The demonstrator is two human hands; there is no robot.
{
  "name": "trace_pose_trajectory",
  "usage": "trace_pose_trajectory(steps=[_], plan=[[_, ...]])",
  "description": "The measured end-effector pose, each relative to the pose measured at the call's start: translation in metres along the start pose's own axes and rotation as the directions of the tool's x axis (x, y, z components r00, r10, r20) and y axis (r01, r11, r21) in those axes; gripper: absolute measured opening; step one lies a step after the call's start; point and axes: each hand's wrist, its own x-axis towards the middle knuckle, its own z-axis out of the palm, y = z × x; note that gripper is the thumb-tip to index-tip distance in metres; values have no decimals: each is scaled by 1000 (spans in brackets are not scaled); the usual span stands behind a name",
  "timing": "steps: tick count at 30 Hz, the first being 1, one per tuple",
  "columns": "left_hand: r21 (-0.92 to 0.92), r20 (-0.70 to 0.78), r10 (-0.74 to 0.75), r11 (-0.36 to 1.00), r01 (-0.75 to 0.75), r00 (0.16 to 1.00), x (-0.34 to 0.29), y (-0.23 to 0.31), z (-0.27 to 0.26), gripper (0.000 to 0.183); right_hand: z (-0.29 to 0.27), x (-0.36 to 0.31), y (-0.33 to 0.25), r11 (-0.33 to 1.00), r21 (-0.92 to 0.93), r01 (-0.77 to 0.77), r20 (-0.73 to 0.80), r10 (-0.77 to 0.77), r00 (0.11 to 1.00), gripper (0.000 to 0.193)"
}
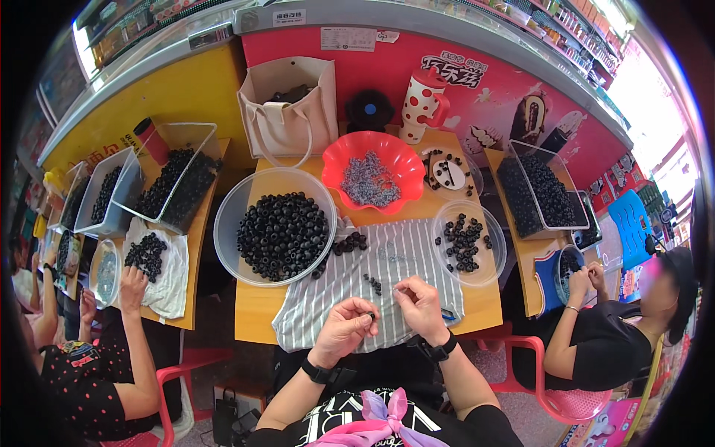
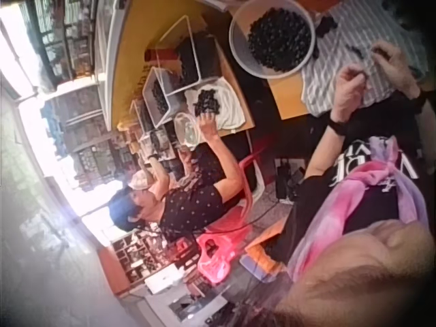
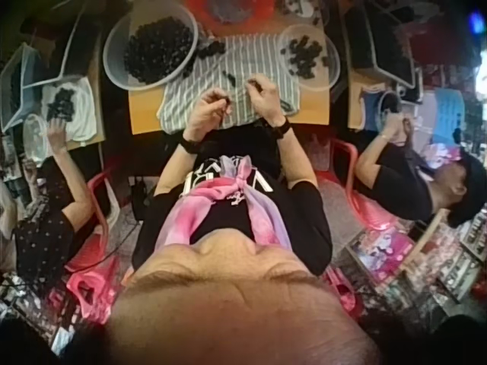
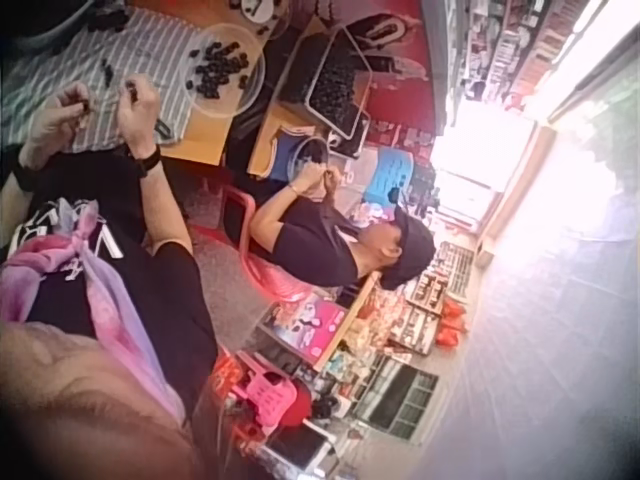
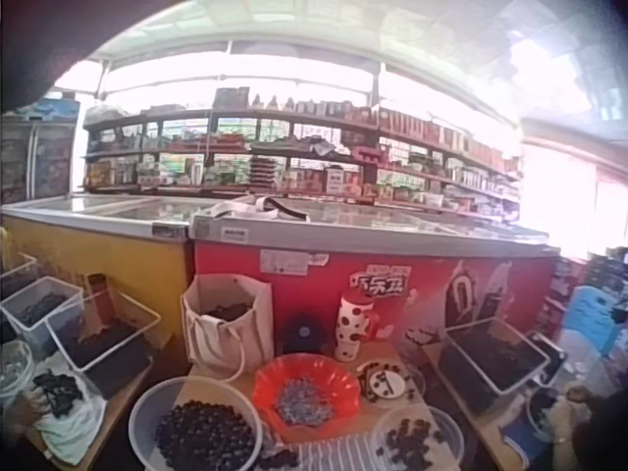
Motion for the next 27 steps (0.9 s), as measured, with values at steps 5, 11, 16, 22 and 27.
trace_pose_trajectory(steps=[5, 11, 16, 22, 27], plan=[[-20, -17, 38, 999, -38, 999, -1, -1, 2, 13, -1, -1, 6, 992, 122, -30, -53, 37, 998, 8], [7, -36, 19, 1000, -19, 999, -2, -2, -1, 21, -6, -3, -16, 862, 423, -279, 53, 284, 957, 6], [29, -69, -17, 999, 19, 997, -2, -1, 0, 22, -2, -18, -28, 881, 442, -170, 113, 134, 985, 7], [-12, -7, -29, 1000, 29, 1000, -2, -1, -7, 25, 6, -23, -49, 954, 301, 1, 138, -45, 989, 9], [74, -22, -19, 997, 21, 1000, -3, -2, -1, 19, 3, -21, -49, 971, 233, 52, 192, -99, 976, 11]])
